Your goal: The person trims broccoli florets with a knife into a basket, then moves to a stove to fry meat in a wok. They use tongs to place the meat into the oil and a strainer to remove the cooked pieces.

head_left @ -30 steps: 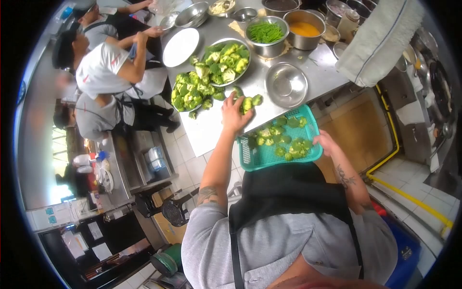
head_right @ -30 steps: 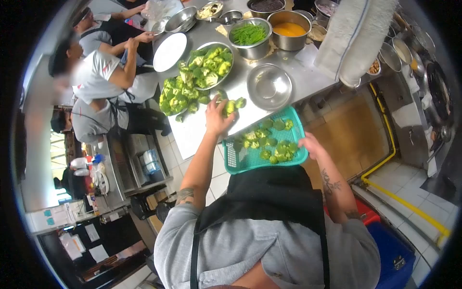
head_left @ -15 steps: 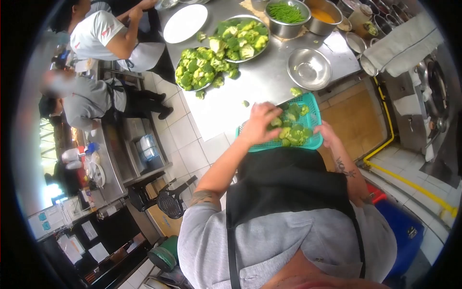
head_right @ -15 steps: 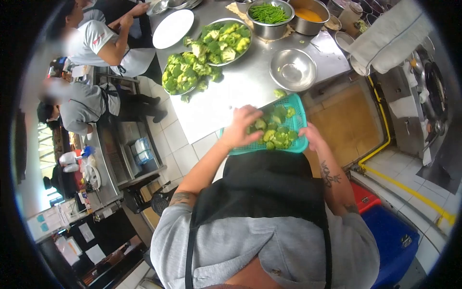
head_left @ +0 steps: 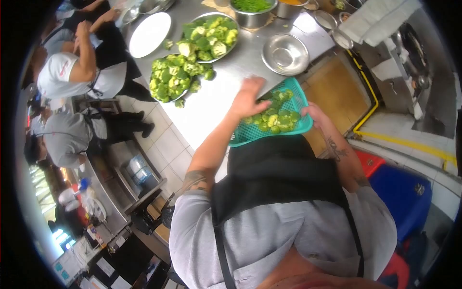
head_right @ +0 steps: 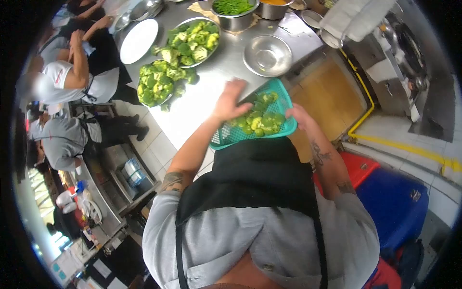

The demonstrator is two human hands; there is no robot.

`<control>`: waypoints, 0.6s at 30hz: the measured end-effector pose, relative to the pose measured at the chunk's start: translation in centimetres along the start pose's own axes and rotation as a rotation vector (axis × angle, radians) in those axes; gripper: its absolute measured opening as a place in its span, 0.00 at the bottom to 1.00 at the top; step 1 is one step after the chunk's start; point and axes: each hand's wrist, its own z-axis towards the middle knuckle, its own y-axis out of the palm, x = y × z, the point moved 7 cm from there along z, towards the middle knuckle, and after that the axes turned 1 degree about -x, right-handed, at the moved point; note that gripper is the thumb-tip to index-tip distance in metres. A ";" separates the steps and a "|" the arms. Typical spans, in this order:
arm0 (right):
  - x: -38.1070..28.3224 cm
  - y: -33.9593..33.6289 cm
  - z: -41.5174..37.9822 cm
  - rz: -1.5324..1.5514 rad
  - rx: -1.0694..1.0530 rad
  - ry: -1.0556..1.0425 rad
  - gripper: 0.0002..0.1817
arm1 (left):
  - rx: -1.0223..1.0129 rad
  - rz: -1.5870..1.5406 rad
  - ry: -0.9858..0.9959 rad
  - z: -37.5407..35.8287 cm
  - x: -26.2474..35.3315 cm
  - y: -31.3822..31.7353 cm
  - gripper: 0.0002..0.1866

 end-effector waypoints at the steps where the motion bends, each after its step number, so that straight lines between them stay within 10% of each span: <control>1: 0.0 0.2 0.3 -0.001 -0.014 0.002 0.35 | -0.079 -0.076 0.068 0.4 1.8 0.3 0.41; 7: -0.6 -0.5 -0.3 0.035 -0.008 -0.003 0.34 | 0.296 0.560 -0.519 -4.0 -5.9 -8.8 0.37; 15: 1.2 -1.1 0.6 0.013 -0.028 0.030 0.36 | 0.252 0.533 -0.663 -2.5 -9.2 -9.1 0.35; 18: 1.4 -0.8 0.6 0.032 -0.021 0.024 0.36 | 0.216 0.504 -0.502 -3.1 -8.2 -7.4 0.16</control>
